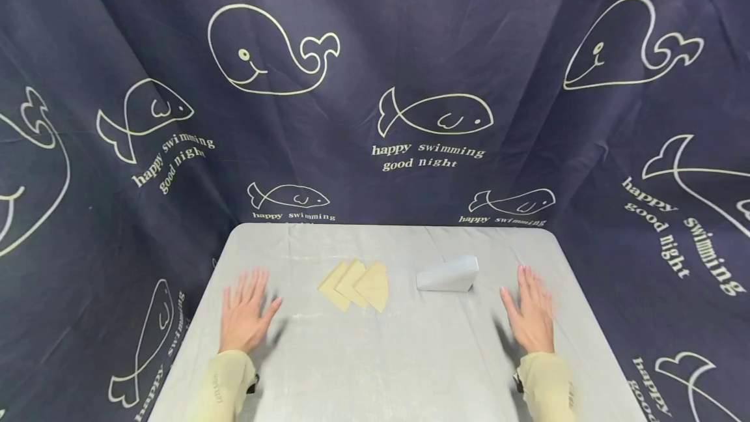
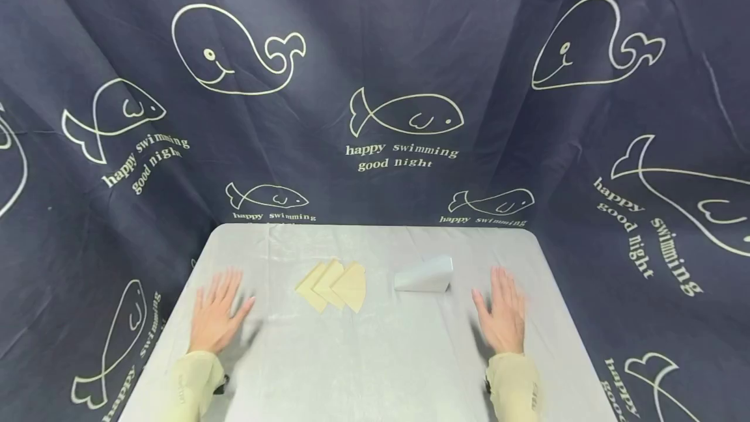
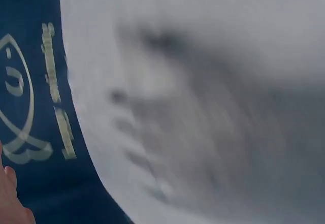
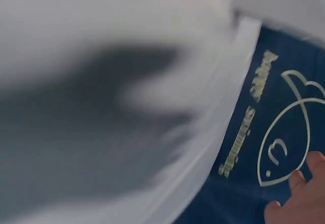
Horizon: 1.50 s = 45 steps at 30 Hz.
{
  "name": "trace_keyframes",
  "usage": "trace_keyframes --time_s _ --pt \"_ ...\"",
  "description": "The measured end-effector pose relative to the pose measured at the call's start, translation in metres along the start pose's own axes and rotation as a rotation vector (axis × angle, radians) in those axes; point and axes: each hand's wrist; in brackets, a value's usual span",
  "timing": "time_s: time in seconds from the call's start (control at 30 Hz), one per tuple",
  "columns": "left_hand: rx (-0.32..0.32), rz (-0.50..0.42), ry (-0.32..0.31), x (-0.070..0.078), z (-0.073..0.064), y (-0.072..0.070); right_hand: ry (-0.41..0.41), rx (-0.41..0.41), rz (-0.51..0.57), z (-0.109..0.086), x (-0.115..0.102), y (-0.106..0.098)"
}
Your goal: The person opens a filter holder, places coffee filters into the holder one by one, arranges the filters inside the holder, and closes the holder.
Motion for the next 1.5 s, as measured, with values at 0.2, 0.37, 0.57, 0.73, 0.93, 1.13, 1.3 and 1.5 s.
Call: trace_keyframes --time_s 0.2,0.37,0.57,0.73,0.93,1.13,1.3,1.5 --pt "-0.026 -0.022 0.170 0.077 0.037 0.033 0.159 -0.122 0.300 0.034 -0.016 0.012" --pt "-0.101 0.012 0.359 0.159 0.062 0.056 0.291 -0.092 0.598 0.058 -0.023 0.035" --pt "-0.186 0.073 0.572 0.245 0.073 0.077 0.412 -0.046 0.832 0.071 -0.029 0.062" --pt "-0.257 0.094 0.658 0.301 0.076 0.093 0.447 -0.006 0.861 0.073 -0.034 0.075" --pt "-0.304 0.117 0.658 0.344 0.077 0.107 0.477 0.057 0.913 0.078 -0.037 0.087" --pt "-0.242 0.100 0.644 0.364 0.076 0.118 0.597 0.048 0.912 0.076 -0.040 0.087" --pt "-0.198 0.119 0.652 0.370 0.077 0.123 0.628 0.071 1.006 0.075 -0.039 0.089" --pt "-0.241 0.096 0.654 0.367 0.080 0.123 0.659 0.181 1.054 0.076 -0.038 0.101"
Point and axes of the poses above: each hand's wrist, its own z-axis towards the middle knuckle, its own y-axis out of the palm, x = y × z, and after that the axes turned 7 degrees about -y, right-handed
